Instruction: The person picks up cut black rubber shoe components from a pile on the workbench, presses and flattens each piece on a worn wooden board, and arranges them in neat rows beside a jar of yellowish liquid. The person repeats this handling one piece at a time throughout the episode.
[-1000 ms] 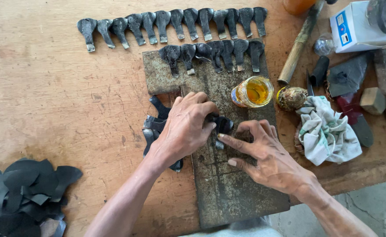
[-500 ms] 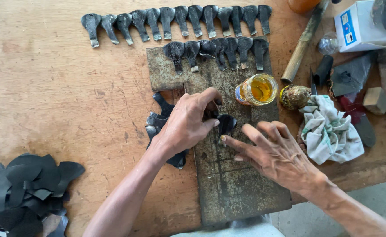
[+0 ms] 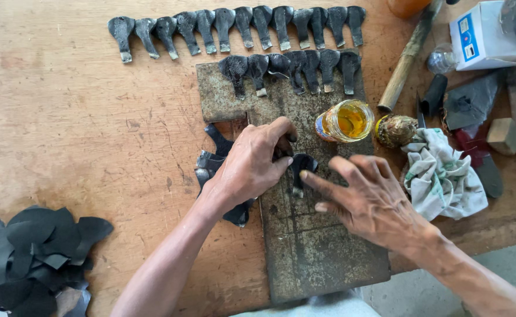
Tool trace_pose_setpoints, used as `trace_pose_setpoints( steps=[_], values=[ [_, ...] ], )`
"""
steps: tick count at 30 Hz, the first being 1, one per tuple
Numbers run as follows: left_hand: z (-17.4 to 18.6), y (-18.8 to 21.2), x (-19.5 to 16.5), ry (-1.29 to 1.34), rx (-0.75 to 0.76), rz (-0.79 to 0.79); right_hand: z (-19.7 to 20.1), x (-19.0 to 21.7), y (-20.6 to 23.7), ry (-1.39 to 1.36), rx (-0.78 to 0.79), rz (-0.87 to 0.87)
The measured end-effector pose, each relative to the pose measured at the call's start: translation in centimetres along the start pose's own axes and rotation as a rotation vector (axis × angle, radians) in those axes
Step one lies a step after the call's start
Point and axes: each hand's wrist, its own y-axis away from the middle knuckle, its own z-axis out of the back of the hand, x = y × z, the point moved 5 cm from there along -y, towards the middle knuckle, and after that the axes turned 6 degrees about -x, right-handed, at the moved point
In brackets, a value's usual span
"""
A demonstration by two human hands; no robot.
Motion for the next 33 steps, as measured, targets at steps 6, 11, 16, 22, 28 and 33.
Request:
trace_pose_setpoints(
  steps=[6,11,16,22,28,33],
  values=[
    [0.2,0.0,-0.1,-0.066,-0.028,-0.054,-0.1,-0.4,-0.5,0.070,0.005,-0.086],
    [0.1,0.0,0.0,-0.008,-0.033,-0.056,0.1,0.0,-0.7,0.059,0.009,-0.084],
    [0.2,0.1,-0.2,-0.067,-0.065,-0.111,0.2,-0.4,-1.1,-0.018,0.016,-0.121],
    [-0.2,0.1,0.3,-0.068,-0.031,-0.038,0.5,0.7,-1.0,-0.163,0.011,-0.070],
    [-0.3,0.1,0.5,-0.053,-0.024,-0.034,0.7,1.1,-0.1,-0.132,0.012,-0.033],
    [-0.4,0.1,0.5,-0.111,-0.004,-0.016,0.3,1.0,0.5,-0.060,0.030,0.020]
  ],
)
